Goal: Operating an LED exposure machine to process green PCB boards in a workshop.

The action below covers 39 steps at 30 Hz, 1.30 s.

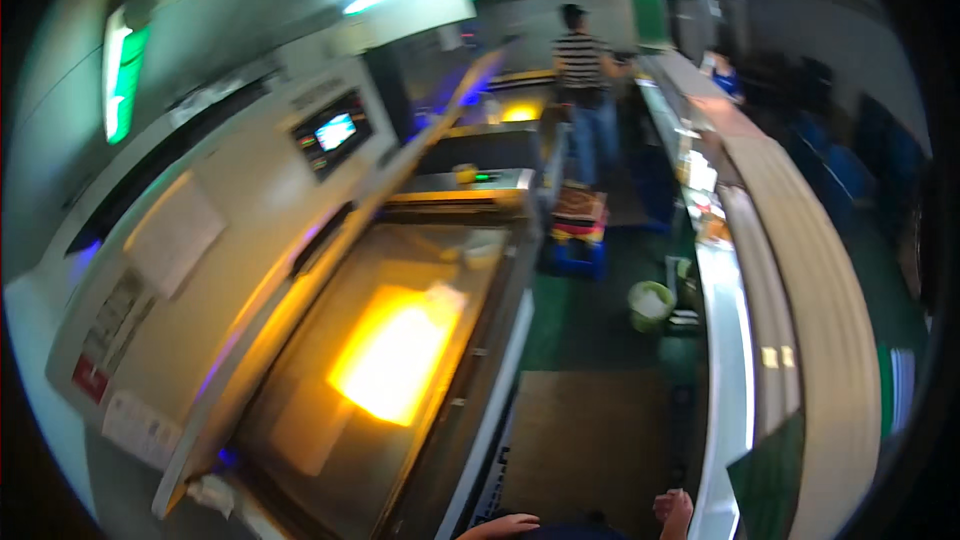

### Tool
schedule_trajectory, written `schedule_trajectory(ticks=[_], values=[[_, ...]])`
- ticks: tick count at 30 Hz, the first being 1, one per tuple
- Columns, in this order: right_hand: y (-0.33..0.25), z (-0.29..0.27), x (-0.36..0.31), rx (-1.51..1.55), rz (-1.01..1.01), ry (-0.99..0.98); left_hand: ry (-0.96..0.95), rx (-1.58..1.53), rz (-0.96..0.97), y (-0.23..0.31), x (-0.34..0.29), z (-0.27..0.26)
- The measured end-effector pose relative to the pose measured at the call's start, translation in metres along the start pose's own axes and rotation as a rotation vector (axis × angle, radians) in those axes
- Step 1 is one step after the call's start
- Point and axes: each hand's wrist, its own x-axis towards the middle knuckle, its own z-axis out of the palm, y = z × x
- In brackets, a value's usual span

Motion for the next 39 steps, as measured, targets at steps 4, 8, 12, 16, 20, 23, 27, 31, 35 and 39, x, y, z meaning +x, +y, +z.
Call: schedule_trajectory(ticks=[4, 8, 12, 16, 20, 23, 27, 31, 35, 39], values=[[0.028, 0.143, -0.024, -0.862, -0.231, -0.081, 0.246, -0.379, -0.062, 0.013, -0.005, -0.001], [0.037, 0.232, -0.023, -1.130, -0.072, -0.517, 0.729, -0.458, -0.029, -0.006, -0.034, -0.025], [0.034, 0.274, -0.020, -1.370, -0.105, -0.753, 0.873, -0.385, -0.052, -0.005, -0.084, -0.069], [0.046, 0.284, -0.019, -1.305, -0.064, -0.697, 1.177, -0.262, -0.062, -0.014, -0.125, -0.094], [0.059, 0.276, -0.024, -1.245, -0.041, -0.626, 1.238, -0.192, -0.163, -0.028, -0.144, -0.091], [0.076, 0.268, -0.027, -1.202, -0.031, -0.615, 1.165, 0.032, -0.189, -0.101, -0.133, -0.081], [0.075, 0.281, -0.049, -1.267, -0.079, -0.550, 1.186, 0.267, -0.192, -0.085, -0.123, -0.071], [0.086, 0.269, -0.053, -1.201, -0.044, -0.516, 1.112, 0.301, -0.095, -0.050, -0.113, -0.073], [0.071, 0.280, -0.068, -1.141, -0.013, -0.480, 1.084, 0.295, -0.102, -0.052, -0.101, -0.076], [0.072, 0.222, -0.049, -1.387, -0.463, -0.443, 0.884, 0.081, -0.202, 0.007, -0.087, -0.073]])
